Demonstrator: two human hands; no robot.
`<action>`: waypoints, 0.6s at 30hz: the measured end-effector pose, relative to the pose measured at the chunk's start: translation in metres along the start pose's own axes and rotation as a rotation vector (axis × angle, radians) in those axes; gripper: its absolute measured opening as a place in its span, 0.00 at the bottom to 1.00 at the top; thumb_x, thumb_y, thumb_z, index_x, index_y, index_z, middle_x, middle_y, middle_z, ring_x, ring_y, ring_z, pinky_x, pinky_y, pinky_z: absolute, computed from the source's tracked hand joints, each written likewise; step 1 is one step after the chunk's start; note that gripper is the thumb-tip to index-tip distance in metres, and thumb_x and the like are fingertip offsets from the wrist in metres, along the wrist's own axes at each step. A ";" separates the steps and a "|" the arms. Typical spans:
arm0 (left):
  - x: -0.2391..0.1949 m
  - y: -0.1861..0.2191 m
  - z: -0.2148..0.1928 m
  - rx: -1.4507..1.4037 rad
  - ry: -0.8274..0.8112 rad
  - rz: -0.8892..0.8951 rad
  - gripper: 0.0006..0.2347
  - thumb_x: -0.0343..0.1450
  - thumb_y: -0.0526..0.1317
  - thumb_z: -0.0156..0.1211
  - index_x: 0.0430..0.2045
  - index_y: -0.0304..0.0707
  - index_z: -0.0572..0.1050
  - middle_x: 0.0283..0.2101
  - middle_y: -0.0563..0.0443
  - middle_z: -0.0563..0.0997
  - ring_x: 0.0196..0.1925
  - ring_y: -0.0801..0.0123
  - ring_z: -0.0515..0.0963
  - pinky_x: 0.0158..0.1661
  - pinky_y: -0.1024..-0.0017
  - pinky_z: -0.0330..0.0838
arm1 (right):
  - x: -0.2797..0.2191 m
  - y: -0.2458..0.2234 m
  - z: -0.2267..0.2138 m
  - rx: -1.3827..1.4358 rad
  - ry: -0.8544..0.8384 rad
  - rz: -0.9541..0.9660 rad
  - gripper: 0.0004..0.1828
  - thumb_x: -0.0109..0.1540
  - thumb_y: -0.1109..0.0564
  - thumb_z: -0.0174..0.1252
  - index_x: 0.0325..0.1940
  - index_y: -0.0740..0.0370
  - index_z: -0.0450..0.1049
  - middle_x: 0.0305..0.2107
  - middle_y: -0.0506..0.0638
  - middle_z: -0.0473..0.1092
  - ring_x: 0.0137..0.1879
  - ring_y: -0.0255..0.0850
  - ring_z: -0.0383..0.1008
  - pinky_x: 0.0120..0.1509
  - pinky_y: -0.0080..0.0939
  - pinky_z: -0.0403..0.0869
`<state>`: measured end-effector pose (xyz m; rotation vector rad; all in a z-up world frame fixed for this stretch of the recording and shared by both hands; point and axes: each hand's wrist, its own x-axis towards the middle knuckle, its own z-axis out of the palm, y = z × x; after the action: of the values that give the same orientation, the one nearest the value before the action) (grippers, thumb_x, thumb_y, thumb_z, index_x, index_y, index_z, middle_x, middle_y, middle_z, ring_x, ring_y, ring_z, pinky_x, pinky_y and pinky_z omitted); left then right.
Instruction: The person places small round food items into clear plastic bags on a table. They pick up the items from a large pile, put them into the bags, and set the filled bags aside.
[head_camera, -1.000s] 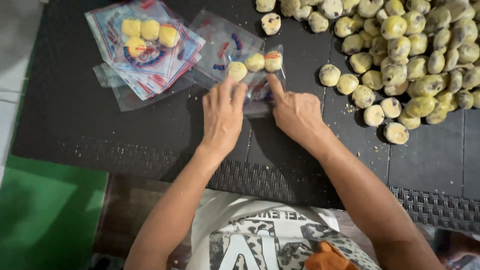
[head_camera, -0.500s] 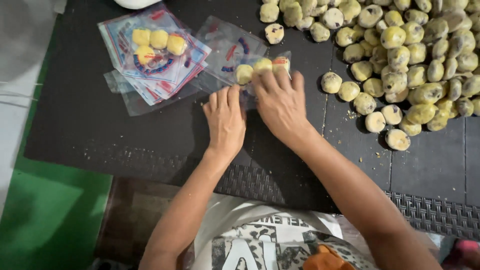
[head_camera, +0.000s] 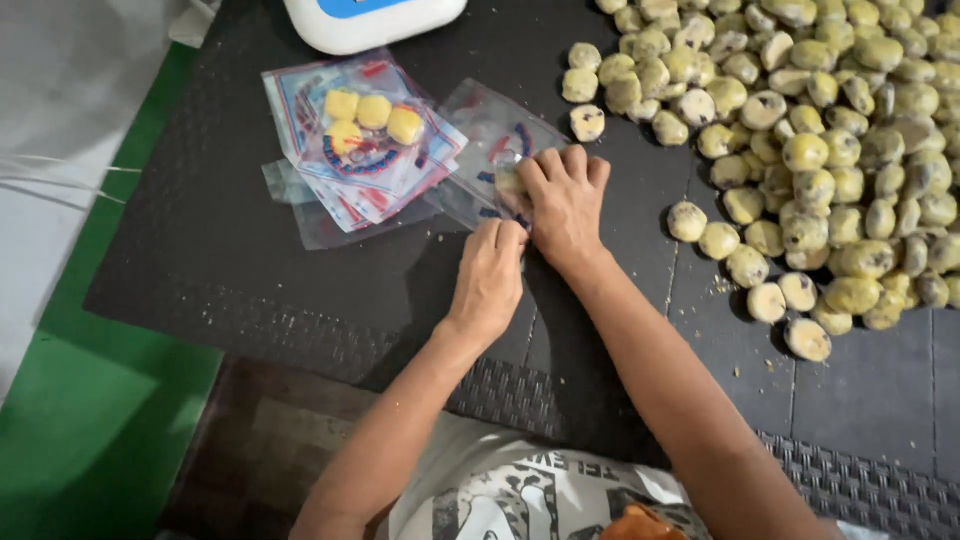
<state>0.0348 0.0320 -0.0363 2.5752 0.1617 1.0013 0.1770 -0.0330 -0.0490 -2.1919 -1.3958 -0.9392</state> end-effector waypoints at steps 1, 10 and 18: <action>0.000 0.001 0.000 0.032 -0.013 0.010 0.02 0.70 0.33 0.48 0.27 0.39 0.65 0.25 0.51 0.63 0.27 0.54 0.69 0.29 0.62 0.65 | 0.000 -0.002 -0.003 -0.022 -0.013 0.008 0.13 0.54 0.46 0.58 0.39 0.47 0.69 0.32 0.42 0.61 0.44 0.42 0.59 0.51 0.47 0.56; 0.018 0.021 -0.016 0.176 -0.272 0.081 0.24 0.61 0.34 0.58 0.53 0.39 0.67 0.53 0.44 0.69 0.53 0.53 0.67 0.45 0.59 0.62 | -0.052 0.004 -0.077 -0.187 -0.204 0.065 0.17 0.56 0.55 0.55 0.49 0.55 0.71 0.35 0.49 0.63 0.43 0.47 0.63 0.41 0.45 0.59; 0.004 0.024 0.001 0.333 -0.187 0.140 0.16 0.69 0.32 0.46 0.51 0.29 0.71 0.53 0.38 0.72 0.57 0.49 0.67 0.54 0.56 0.59 | -0.046 0.049 -0.100 0.005 -0.486 0.282 0.23 0.55 0.44 0.61 0.54 0.45 0.76 0.34 0.46 0.66 0.45 0.49 0.66 0.40 0.54 0.70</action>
<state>0.0380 0.0103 -0.0248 3.0034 0.1063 0.8325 0.1743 -0.1462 -0.0093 -2.6370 -1.2175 -0.3129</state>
